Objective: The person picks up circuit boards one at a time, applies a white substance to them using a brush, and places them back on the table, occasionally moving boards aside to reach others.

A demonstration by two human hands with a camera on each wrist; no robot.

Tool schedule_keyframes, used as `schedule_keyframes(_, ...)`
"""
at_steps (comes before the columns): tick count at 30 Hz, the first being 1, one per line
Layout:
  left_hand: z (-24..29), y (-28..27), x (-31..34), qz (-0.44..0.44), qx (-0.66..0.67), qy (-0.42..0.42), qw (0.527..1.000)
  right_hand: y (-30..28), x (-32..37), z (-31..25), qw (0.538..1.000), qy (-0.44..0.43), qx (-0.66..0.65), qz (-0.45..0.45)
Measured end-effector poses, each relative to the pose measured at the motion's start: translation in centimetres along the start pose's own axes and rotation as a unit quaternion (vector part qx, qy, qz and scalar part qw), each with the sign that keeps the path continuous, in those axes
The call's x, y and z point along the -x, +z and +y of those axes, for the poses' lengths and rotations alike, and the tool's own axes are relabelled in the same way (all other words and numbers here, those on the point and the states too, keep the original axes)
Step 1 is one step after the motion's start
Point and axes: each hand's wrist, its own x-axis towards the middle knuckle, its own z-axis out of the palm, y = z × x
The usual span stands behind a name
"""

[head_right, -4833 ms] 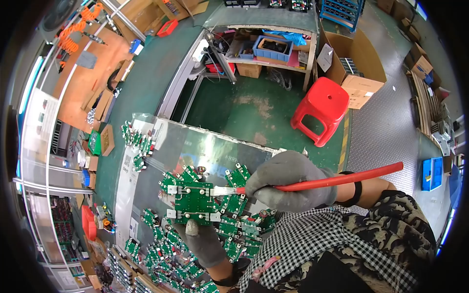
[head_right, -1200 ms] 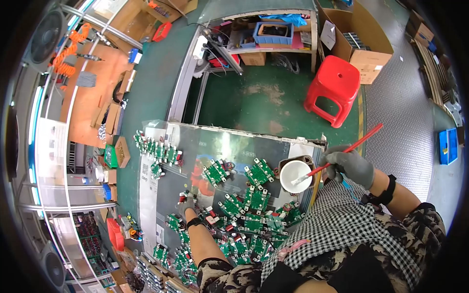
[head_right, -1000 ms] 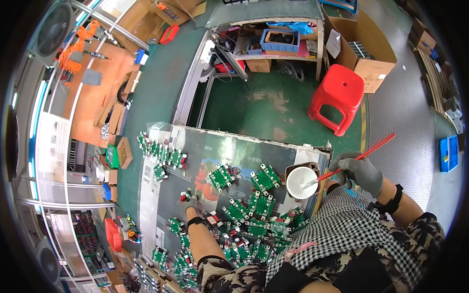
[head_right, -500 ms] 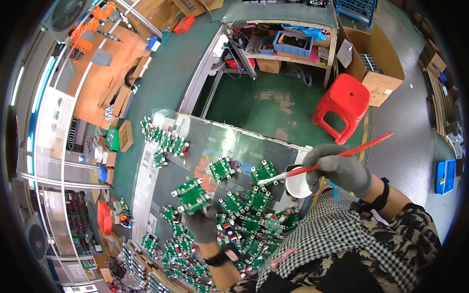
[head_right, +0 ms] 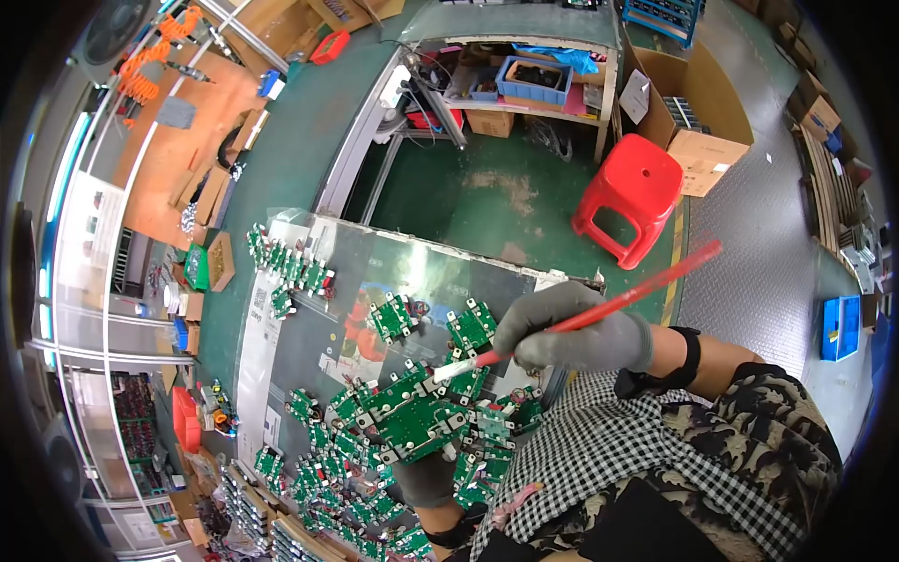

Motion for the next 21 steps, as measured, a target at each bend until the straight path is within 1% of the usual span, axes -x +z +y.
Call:
schedule_keyframes(1,0.2,-0.2,-0.2,0.001,-0.051,0.033,0.998,0.0,-0.1,0.1,0.994,-0.086,0.066,-0.032)
schedule_keyframes(2,0.4,-0.3,-0.3,0.003,-0.102,0.066,0.993,0.1,-0.1,0.1,0.974,-0.171,0.132,-0.063)
schedule_keyframes(3,0.7,-0.4,-0.2,0.001,-0.103,0.068,0.992,0.4,-0.1,-0.2,0.974,-0.167,0.131,-0.075)
schedule_keyframes(5,1.3,-0.5,-0.1,0.038,-0.075,0.068,0.994,0.2,0.0,-0.5,0.974,-0.156,0.144,-0.078)
schedule_keyframes(7,2.0,-1.0,-0.3,0.021,-0.063,0.057,0.996,0.1,0.1,-0.6,0.974,-0.143,0.157,-0.083)
schedule_keyframes(9,2.4,-1.1,-0.4,0.004,-0.05,0.046,0.998,0.0,0.3,-0.7,0.971,-0.164,0.16,-0.066)
schedule_keyframes(10,2.5,-1.0,-0.3,-0.002,0.005,0.022,1.0,0.1,0.4,-0.7,0.971,-0.164,0.16,-0.064)
schedule_keyframes(11,2.6,-1.0,-0.3,-0.009,0.06,-0.002,0.998,0.3,0.3,-0.7,0.968,-0.176,0.16,-0.081)
schedule_keyframes(12,2.5,-0.9,-0.4,-0.011,0.06,-0.001,0.998,0.5,0.3,-0.7,0.964,-0.189,0.161,-0.099)
schedule_keyframes(13,2.3,-0.8,-0.5,-0.007,-0.03,0.042,0.999,0.5,0.2,-0.8,0.964,-0.19,0.16,-0.096)
schedule_keyframes(14,2.2,-0.8,-0.6,-0.002,-0.12,0.086,0.989,0.5,0.2,-0.8,0.966,-0.178,0.164,-0.089)
schedule_keyframes(16,2.6,-1.0,-0.5,0.006,-0.135,0.101,0.986,0.3,0.2,-0.6,0.968,-0.167,0.169,-0.083)
schedule_keyframes(18,2.6,-0.6,-0.2,0.014,-0.149,0.114,0.982,-0.1,0.5,-0.1,0.97,-0.181,0.151,-0.066)
schedule_keyframes(19,2.3,0.0,0.3,0.023,0.202,-0.043,0.978,-0.1,0.8,-0.2,0.97,-0.18,0.151,-0.067)
schedule_keyframes(20,1.8,0.4,0.7,0.028,0.524,-0.193,0.829,-0.1,1.1,-0.7,0.971,-0.16,0.164,-0.07)
schedule_keyframes(21,1.2,0.6,0.9,0.029,0.525,-0.194,0.828,-0.1,1.3,-0.9,0.972,-0.14,0.176,-0.073)
